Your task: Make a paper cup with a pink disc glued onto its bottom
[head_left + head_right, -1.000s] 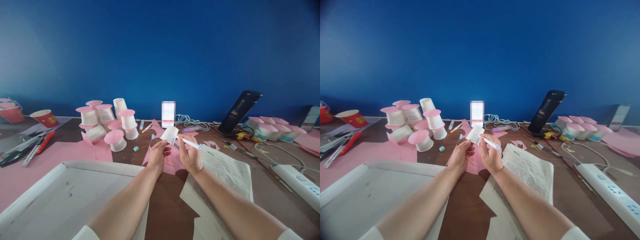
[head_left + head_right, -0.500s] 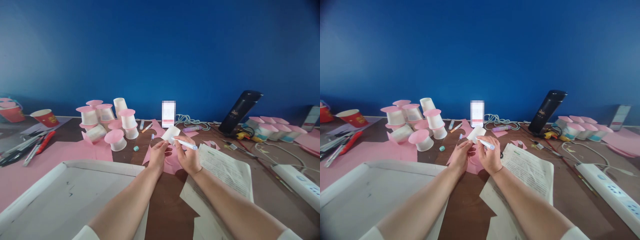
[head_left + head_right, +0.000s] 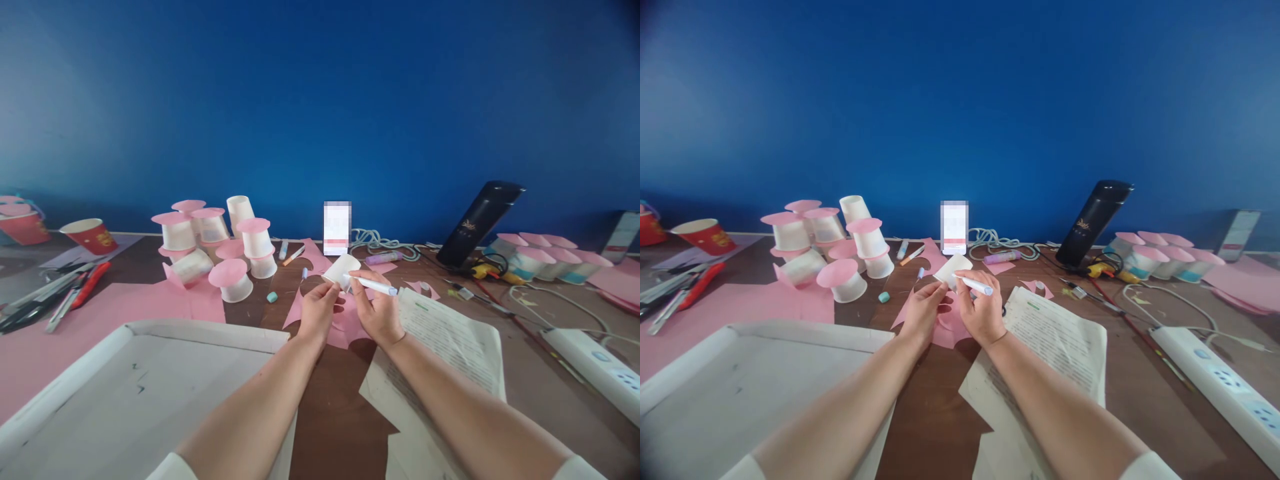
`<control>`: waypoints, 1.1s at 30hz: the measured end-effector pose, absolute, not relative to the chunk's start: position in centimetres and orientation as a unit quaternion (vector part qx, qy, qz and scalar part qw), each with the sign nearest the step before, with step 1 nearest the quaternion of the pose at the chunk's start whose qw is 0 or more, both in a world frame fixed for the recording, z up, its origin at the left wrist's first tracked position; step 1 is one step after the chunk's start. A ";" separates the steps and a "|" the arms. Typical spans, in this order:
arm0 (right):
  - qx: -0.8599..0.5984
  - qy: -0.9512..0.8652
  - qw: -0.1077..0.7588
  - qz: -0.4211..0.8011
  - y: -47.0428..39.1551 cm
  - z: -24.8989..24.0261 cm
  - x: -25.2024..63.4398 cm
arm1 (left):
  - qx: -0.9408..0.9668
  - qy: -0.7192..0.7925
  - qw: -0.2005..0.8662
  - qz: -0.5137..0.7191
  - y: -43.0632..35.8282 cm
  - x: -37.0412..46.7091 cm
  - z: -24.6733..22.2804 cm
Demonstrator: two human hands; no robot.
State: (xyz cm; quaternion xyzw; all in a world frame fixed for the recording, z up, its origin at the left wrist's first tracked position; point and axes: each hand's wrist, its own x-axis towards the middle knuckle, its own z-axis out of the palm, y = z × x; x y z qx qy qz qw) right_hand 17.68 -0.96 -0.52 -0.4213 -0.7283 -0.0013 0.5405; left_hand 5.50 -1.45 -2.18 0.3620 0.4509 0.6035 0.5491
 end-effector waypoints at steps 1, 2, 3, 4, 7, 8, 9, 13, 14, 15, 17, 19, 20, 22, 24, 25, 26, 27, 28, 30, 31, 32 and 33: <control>-0.420 -0.731 0.537 -0.001 -1.0 -0.5 17.7 | 0.363 0.454 0.547 0.603 -1.5 5.5 -2.2; -0.420 -0.732 0.537 -0.003 -1.0 -0.4 17.7 | 0.364 0.455 0.545 0.603 -1.5 5.5 -2.2; -0.422 -0.729 0.540 -0.005 -1.0 -0.4 17.7 | 0.367 0.457 0.542 0.602 -1.5 5.5 -2.2; -0.424 -0.724 0.544 -0.007 -1.0 -0.4 17.7 | 0.372 0.459 0.540 0.600 -1.5 5.5 -2.2; -0.422 -0.723 0.547 0.003 -1.0 -0.4 17.8 | 0.389 0.463 0.532 0.592 -1.4 5.4 -2.3; -0.419 -0.726 0.544 0.006 -1.0 -0.5 17.8 | 0.393 0.464 0.531 0.590 -1.4 5.4 -2.4; -0.417 -0.730 0.542 0.008 -0.9 -0.5 17.8 | 0.396 0.464 0.529 0.590 -1.3 5.4 -2.4; -0.424 -0.719 0.551 -0.004 -0.9 -0.5 17.8 | 0.403 0.462 0.524 0.592 -1.3 5.4 -2.5; -0.426 -0.714 0.555 -0.004 -0.9 -0.5 17.8 | 0.405 0.463 0.522 0.591 -1.3 5.4 -2.5; -0.427 -0.714 0.555 0.001 -0.9 -0.5 17.8 | 0.408 0.464 0.521 0.589 -1.3 5.4 -2.5; -0.418 -0.728 0.543 0.026 -1.1 -0.5 17.7 | 0.411 0.467 0.520 0.585 -1.3 5.4 -2.4; -0.404 -0.745 0.528 0.052 -1.2 -0.5 17.6 | 0.408 0.469 0.523 0.583 -1.4 5.4 -2.2; -0.401 -0.748 0.525 0.058 -1.2 -0.5 17.6 | 0.405 0.469 0.525 0.583 -1.4 5.4 -2.2; -0.411 -0.734 0.538 0.048 -1.2 -0.5 17.6 | 0.397 0.469 0.527 0.587 -1.4 5.4 -2.1; -0.427 -0.712 0.557 0.032 -1.1 -0.5 17.7 | 0.389 0.469 0.526 0.593 -1.5 5.4 -2.1; -0.432 -0.706 0.560 0.029 -1.0 -0.4 17.8 | 0.385 0.470 0.526 0.595 -1.5 5.5 -2.2; -0.432 -0.708 0.558 0.032 -1.0 -0.4 17.8 | 0.381 0.469 0.527 0.598 -1.5 5.5 -2.2; -0.428 -0.716 0.551 0.040 -1.0 -0.4 17.8 | 0.378 0.468 0.529 0.599 -1.5 5.5 -2.2; -0.422 -0.726 0.541 0.049 -1.1 -0.3 17.7 | 0.375 0.466 0.532 0.600 -1.4 5.5 -2.2; -0.412 -0.739 0.530 0.060 -1.2 -0.4 17.6 | 0.364 0.458 0.541 0.603 -1.4 5.4 -2.3; -0.411 -0.738 0.532 0.060 -1.3 -0.4 17.6 | 0.353 0.453 0.548 0.608 -1.4 5.4 -2.3; -0.413 -0.732 0.539 0.056 -1.3 -0.5 17.6 | 0.338 0.444 0.559 0.614 -1.3 5.4 -2.3; -0.417 -0.722 0.549 0.054 -1.3 -0.6 17.6 | 0.316 0.433 0.571 0.621 -1.3 5.3 -2.2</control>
